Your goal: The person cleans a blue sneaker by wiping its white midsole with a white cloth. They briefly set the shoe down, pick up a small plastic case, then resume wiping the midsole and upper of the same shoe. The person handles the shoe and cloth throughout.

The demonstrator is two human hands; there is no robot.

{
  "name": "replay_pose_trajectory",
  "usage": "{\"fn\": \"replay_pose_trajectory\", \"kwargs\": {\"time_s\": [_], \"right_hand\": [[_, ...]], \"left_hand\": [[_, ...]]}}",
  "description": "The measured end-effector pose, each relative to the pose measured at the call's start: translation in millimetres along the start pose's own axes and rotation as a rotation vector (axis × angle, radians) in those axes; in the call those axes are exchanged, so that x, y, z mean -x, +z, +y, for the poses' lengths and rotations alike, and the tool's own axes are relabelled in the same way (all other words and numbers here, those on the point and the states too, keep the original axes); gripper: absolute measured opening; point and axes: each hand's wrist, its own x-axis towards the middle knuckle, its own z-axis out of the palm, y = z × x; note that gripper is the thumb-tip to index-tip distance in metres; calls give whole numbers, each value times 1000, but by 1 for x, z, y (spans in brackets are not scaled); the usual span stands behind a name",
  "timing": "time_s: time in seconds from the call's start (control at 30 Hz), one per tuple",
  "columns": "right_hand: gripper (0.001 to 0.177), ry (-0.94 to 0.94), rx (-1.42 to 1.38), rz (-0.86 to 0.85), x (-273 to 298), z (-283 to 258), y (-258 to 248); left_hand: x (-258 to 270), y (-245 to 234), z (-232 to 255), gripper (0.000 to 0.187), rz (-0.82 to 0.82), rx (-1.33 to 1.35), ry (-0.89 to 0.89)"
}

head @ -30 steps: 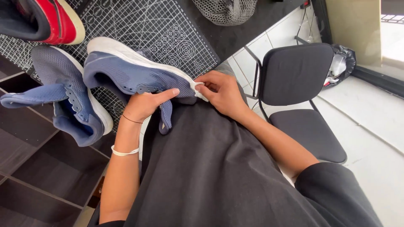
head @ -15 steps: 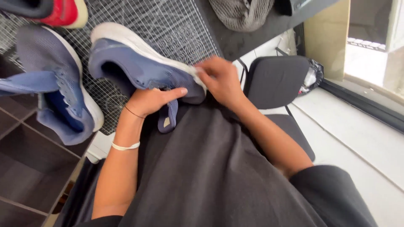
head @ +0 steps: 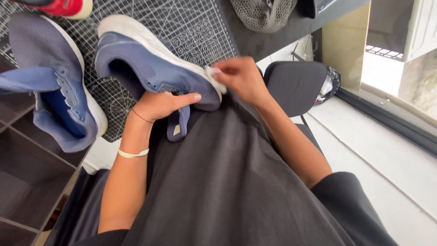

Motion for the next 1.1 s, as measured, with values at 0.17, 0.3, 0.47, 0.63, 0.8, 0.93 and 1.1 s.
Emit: {"fn": "replay_pose_trajectory", "kwargs": {"time_s": [0.17, 0.3, 0.47, 0.63, 0.8, 0.93, 1.1], "right_hand": [[16, 87, -7, 11, 4, -4, 4], [14, -126, 158, 66, -11, 2, 12], [19, -24, 211, 34, 3, 0, -1], [15, -124, 177, 14, -26, -10, 20], [11, 48, 293, -98, 6, -33, 2], [15, 61, 299, -80, -14, -26, 18], [11, -36, 311, -132, -26, -36, 24]], "left_hand": [[1, -1, 6, 42, 3, 44, -10], [0, 2, -5, 43, 31, 6, 71], [0, -2, 0, 46, -4, -8, 21], [6, 0, 4, 47, 12, -38, 31], [10, -4, 6, 34, -59, 5, -106], [14, -5, -3, 42, -74, -43, -81], [14, -5, 2, 40, -67, 0, -78]]}}
